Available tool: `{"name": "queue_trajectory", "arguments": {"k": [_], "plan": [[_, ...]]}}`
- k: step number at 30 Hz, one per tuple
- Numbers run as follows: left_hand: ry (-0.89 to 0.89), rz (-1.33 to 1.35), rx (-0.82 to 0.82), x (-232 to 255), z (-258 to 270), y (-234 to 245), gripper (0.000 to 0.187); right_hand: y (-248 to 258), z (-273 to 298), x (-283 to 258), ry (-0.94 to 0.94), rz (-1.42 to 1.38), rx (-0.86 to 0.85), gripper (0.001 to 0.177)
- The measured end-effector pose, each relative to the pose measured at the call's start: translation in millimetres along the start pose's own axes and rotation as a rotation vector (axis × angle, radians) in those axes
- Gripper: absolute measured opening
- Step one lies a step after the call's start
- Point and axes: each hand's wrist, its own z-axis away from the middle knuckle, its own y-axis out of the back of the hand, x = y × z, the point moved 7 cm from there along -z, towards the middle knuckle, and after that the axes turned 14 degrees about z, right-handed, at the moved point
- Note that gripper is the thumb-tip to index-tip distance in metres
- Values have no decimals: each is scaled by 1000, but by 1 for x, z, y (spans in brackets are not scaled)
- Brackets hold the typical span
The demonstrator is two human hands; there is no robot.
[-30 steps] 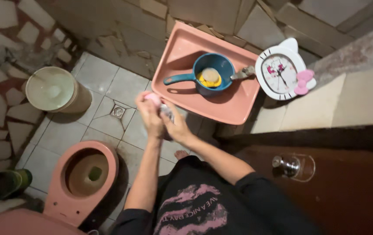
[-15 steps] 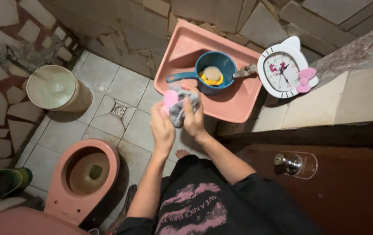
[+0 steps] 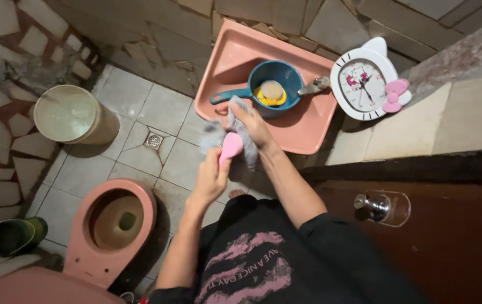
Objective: The person cleans a small bottle and a cloth by rubbing them together, applying a liquid, and rinsing them in a sink, then organizes several toiletries and toothbrushes into containers on a pink toilet tank and a nearby chair.
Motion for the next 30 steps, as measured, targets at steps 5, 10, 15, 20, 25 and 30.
{"name": "queue_trajectory", "arguments": {"k": [5, 10, 15, 20, 25, 30], "plan": [[148, 18, -74, -54, -11, -13, 20, -17, 34, -6, 487, 318, 9, 35], [314, 69, -158, -51, -1, -24, 30, 29, 12, 34, 371, 358, 144, 40], [800, 680, -443, -99, 32, -56, 45, 12, 14, 35, 166, -435, -210, 41], [-154, 135, 62, -70, 15, -46, 29, 10, 11, 40, 243, 26, -194, 53], [108, 133, 0, -24, 11, -20, 17, 1, -16, 62, -27, -551, -258, 46], [301, 4, 134, -18, 7, 11, 14, -39, 5, 40, -79, -342, -21, 31]]}}
